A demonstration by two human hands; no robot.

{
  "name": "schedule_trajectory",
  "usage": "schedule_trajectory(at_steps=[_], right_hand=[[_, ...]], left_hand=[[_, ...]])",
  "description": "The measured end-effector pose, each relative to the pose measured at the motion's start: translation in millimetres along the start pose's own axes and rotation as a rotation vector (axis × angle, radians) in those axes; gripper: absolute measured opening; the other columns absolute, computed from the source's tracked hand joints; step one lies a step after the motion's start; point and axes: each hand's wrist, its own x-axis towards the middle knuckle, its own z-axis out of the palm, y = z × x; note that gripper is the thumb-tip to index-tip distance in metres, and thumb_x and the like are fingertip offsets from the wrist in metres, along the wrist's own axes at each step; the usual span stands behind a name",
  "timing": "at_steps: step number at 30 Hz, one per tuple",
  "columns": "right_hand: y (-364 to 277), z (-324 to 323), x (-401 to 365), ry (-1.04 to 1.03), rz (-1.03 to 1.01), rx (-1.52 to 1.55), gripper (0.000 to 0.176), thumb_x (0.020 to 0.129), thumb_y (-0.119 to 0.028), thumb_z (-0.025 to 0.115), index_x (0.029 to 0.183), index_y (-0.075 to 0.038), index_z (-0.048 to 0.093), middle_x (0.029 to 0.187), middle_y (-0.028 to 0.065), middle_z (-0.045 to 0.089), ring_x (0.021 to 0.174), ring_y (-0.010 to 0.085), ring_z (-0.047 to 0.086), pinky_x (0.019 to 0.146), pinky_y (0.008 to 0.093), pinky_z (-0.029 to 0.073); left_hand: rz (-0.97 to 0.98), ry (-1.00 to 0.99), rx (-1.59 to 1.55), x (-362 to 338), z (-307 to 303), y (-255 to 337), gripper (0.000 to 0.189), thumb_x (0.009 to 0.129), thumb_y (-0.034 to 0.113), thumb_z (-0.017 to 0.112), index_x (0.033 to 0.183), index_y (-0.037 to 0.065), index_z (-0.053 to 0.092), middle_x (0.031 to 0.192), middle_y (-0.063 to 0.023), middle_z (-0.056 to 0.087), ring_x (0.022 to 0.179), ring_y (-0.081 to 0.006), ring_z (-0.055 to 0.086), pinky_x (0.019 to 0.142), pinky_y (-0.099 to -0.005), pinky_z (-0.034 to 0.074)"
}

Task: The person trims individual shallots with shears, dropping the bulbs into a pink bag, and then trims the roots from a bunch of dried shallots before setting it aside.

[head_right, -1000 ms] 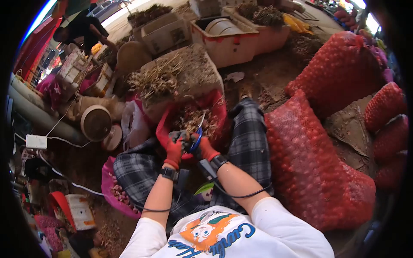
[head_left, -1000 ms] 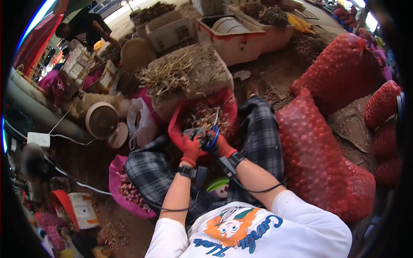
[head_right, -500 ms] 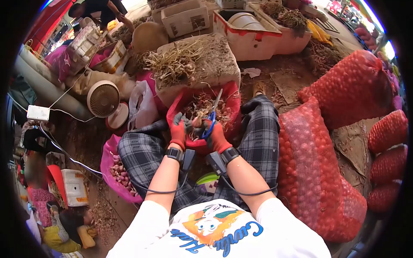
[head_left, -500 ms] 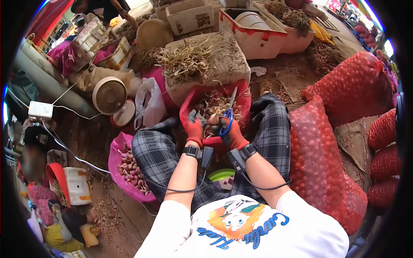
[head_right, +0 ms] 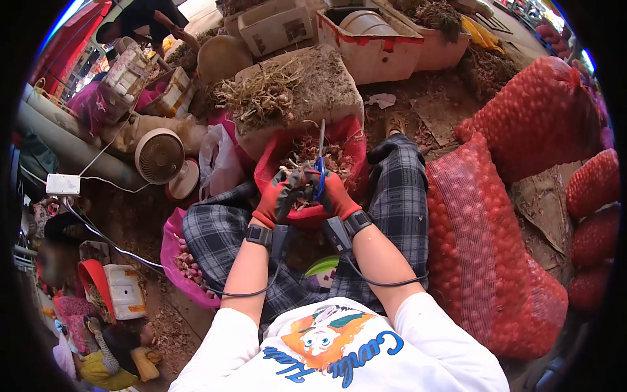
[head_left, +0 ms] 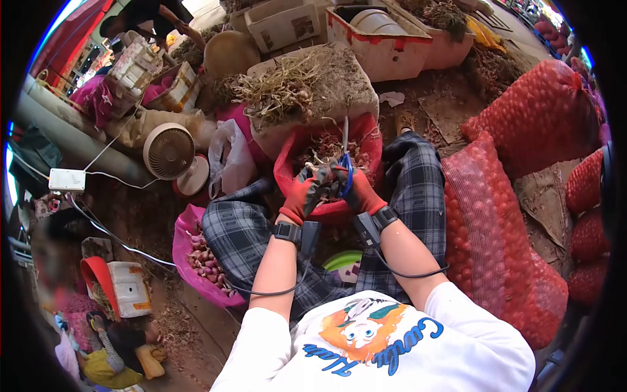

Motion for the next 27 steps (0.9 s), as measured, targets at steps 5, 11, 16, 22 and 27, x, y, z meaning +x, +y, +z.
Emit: schedule_trajectory(at_steps=[5,11,16,22,27], right_hand=[[2.8,-12.3,0.8,0.077,0.104,-0.082,0.025,0.09,-0.021,0.055,0.103,0.0,0.059,0.086,0.0061,0.063,0.071,0.0133,0.063,0.06,0.0241,0.051],[-3.8,3.9,-7.1,0.012,0.02,-0.073,0.028,0.089,-0.02,0.057,0.108,0.0,0.058,0.086,0.0057,0.064,0.075,0.0135,0.063,0.065,0.0254,0.052],[11.5,1.6,-3.1,0.12,-0.047,-0.032,0.024,0.089,-0.019,0.058,0.107,-0.002,0.06,0.087,0.006,0.065,0.074,0.0131,0.063,0.063,0.0241,0.052],[62.6,-16.4,20.7,0.232,-0.236,-0.311,0.019,0.084,-0.018,0.067,0.097,-0.004,0.064,0.085,0.0034,0.066,0.068,0.0096,0.062,0.056,0.0225,0.05],[46.4,-10.0,10.9,0.236,-0.082,-0.134,0.018,0.079,-0.016,0.071,0.093,-0.007,0.063,0.077,-0.0007,0.062,0.063,0.0073,0.058,0.053,0.0223,0.047]], left_hand=[[0.063,-0.04,0.144,-7.8,10.4,4.8,0.024,0.093,0.015,0.055,0.114,0.003,0.056,0.105,-0.0046,0.063,0.092,-0.0109,0.061,0.08,-0.0246,0.049],[0.003,0.102,-0.034,-5.2,17.1,-2.1,0.023,0.09,0.013,0.059,0.11,0.002,0.058,0.099,-0.0063,0.065,0.082,-0.0143,0.065,0.072,-0.0277,0.053],[0.071,0.347,-0.035,14.6,2.8,-48.0,0.017,0.085,0.008,0.062,0.1,0.001,0.062,0.087,-0.0037,0.065,0.072,-0.0114,0.061,0.065,-0.0259,0.051],[0.037,0.806,0.769,30.3,-18.0,-95.4,0.029,0.091,0.025,0.054,0.094,-0.003,0.06,0.084,-0.0177,0.064,0.071,-0.0299,0.063,0.063,-0.0396,0.049],[-0.283,0.292,-0.184,22.9,-31.7,-59.3,0.03,0.095,0.033,0.047,0.094,0.006,0.061,0.072,-0.0031,0.059,0.06,-0.0154,0.057,0.052,-0.0295,0.049]])
